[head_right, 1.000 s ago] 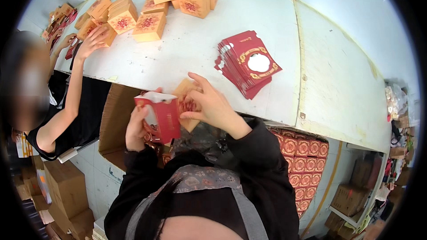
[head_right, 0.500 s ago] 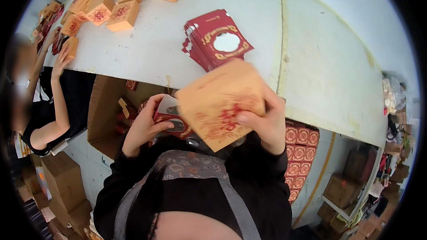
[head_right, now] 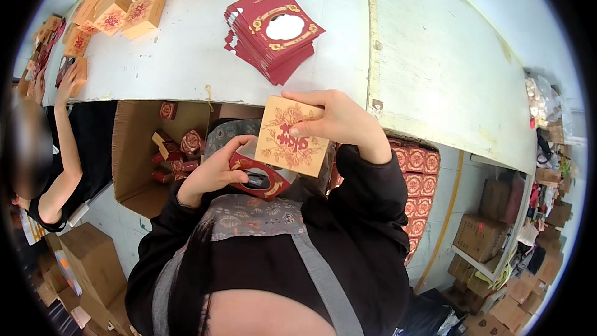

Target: The person repeatedly picks up red envelopes and small beige boxes, inserts the envelopes into the boxes, and places the assembled units on a table. The process is repeated continuously with both hands visible throughout.

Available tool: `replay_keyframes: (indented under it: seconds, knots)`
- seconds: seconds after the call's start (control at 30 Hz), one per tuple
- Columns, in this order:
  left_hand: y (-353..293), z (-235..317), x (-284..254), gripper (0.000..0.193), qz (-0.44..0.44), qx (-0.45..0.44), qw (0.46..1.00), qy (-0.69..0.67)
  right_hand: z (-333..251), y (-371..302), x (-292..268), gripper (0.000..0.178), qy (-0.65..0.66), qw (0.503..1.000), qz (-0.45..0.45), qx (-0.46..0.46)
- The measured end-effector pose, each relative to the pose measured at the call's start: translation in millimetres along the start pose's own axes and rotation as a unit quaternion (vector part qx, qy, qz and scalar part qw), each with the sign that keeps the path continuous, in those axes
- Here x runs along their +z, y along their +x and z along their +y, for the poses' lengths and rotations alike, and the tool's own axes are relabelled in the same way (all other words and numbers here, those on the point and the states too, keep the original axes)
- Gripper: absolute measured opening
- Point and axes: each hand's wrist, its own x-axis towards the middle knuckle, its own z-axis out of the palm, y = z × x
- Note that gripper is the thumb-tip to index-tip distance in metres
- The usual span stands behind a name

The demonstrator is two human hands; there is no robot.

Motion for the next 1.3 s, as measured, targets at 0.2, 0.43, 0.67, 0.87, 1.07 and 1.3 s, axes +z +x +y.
replay_keyframes:
  seconds: [0.2, 0.43, 0.67, 0.87, 1.07, 1.3]
  knots:
    - [5.0, -20.8, 12.9, 0.074, 0.035, 0.06, 0.994, 0.085, 18.8, -3.8, 24.9, 0.055, -0.098, 0.991, 0.061, -0.068]
    - [3.1, -34.2, 19.5, 0.064, 0.059, 0.025, 0.998, -0.02, 21.2, -6.0, 48.6, 0.045, 0.022, 0.979, 0.139, -0.145]
    - [-1.3, -39.7, 23.3, 0.056, 0.067, -0.029, 0.959, -0.275, 50.5, 14.9, 102.9, 0.025, 0.338, 0.88, 0.324, -0.074]
    - [-7.6, -53.4, 22.2, 0.063, 0.1, -0.024, 0.975, -0.196, 69.9, 12.7, 121.1, 0.019, 0.345, 0.844, 0.384, -0.143]
    - [-15.9, -63.2, 21.6, 0.063, 0.056, -0.059, 0.971, -0.225, 100.2, 7.7, 131.2, 0.021, 0.313, 0.877, 0.322, -0.173]
    - [-12.0, -80.8, 26.4, 0.055, 0.147, -0.102, 0.959, -0.219, 114.4, 23.2, 157.5, 0.019, 0.341, 0.852, 0.378, -0.122]
